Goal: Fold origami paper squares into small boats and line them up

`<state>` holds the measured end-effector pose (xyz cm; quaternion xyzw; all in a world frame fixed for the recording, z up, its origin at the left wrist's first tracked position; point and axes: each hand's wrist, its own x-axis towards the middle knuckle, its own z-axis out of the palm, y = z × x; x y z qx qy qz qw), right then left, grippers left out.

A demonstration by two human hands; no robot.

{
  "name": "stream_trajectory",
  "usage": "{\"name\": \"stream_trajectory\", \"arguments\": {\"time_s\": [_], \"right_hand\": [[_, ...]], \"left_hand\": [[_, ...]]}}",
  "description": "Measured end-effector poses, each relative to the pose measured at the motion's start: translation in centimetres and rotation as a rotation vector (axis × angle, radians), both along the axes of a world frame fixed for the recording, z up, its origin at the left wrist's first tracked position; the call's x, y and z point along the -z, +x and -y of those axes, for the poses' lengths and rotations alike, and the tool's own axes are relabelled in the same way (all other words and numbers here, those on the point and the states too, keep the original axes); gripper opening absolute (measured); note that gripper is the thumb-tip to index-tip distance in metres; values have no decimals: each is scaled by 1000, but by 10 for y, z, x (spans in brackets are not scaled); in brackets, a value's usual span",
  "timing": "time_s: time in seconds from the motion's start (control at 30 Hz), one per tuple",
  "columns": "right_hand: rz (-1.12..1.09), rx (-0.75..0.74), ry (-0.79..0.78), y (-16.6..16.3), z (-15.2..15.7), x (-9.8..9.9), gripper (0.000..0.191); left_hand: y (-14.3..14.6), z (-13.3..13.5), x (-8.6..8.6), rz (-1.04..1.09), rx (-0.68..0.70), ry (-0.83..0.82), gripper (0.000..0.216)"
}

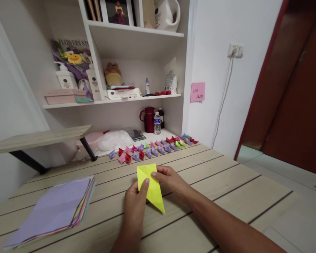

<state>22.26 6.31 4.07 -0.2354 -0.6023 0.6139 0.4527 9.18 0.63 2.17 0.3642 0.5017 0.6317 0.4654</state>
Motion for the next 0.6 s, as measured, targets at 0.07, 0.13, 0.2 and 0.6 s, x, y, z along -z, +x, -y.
{"name": "stream_trajectory", "arguments": {"time_s": [0.07, 0.13, 0.2, 0.6], "right_hand": [[-17, 13, 0, -1, 1, -1, 34], [-28, 32, -3, -1, 3, -2, 34], [-33, 56, -7, 0, 2, -3, 34], [16, -20, 3, 6, 3, -1, 51]], "left_hand": [[0, -2, 2, -7, 28, -2, 53], [-1, -4, 4, -16, 60, -9, 53], [-1, -5, 6, -20, 82, -17, 53], [-3, -2, 1, 52, 80, -40, 50]]}}
